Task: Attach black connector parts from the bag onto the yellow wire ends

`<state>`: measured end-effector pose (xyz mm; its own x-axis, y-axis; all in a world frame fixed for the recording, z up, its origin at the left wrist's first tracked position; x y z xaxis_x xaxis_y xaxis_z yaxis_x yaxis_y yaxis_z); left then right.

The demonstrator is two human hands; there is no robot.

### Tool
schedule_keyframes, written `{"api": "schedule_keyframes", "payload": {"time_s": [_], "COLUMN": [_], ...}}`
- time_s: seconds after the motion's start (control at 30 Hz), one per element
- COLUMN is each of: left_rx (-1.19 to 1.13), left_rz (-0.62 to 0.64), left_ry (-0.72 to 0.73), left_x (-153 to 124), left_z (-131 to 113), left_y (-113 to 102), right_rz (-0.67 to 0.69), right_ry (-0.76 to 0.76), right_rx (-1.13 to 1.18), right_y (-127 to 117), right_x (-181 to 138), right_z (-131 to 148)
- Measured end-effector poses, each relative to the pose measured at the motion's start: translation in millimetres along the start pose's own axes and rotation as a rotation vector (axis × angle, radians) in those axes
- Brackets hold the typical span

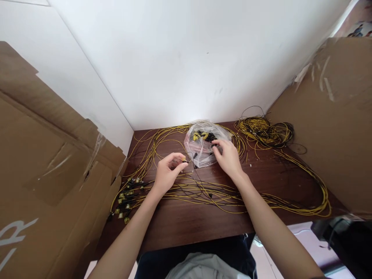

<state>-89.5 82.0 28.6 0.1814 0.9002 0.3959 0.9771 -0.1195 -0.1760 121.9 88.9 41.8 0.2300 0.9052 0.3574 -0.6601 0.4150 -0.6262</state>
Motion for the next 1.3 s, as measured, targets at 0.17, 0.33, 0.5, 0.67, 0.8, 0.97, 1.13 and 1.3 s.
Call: {"api": "schedule_keyframes", "payload": {"time_s": [0.17, 0.33, 0.5, 0.67, 0.8, 0.97, 1.13, 1.3], "left_rx": [0.011, 0.025, 0.043, 0.061, 0.067, 0.071, 0.076, 0.098], "left_rz": [-0.011, -0.005, -0.003, 0.004, 0.025, 0.049, 0.069, 0.080], "left_ry": [0.009, 0.004, 0.021, 0.056, 0.092, 0.121, 0.150, 0.170], "left_x": [-0.4, -0.7, -0.6, 0.1, 0.7, 0.8, 0.5, 0.2], "left_z": [1.2, 2.4, 1.8, -2.2, -5.0, -5.3, -8.7, -12.1], "left_y": [-0.5, -1.3, -2.4, -2.3, -1.3, -0.6, 1.6, 4.0], "right_rz": [0.090, 0.105, 0.080, 0.059, 0.061, 0.085, 0.099, 0.096], "right_ry": [-0.072, -0.079, -0.041, -0.036, -0.021, -0.028, -0.027, -0.024], "right_rx": [-0.289, -0.314, -0.290, -0.264, -0.262, -0.302, -0.312, -0.311], "right_y": [17.4, 20.0, 15.2, 12.9, 12.4, 14.3, 16.1, 16.1], "right_x": [-1.1, -2.8, 1.9, 5.0, 5.4, 3.0, 0.6, -0.9], "right_z": [-9.9, -8.4, -14.7, -20.3, -21.3, -18.2, -15.6, -11.8]}}
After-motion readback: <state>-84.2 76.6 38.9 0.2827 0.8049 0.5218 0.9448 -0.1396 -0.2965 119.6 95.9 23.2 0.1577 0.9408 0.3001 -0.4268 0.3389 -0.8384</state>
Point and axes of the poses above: each hand's wrist, its own x-axis towards the middle knuckle, its own y-axis out of the palm, z = x × y, the point moved 8 cm from there along x, towards the middle knuckle, and after that the axes turned 10 degrees about y, right-handed, at the moved point
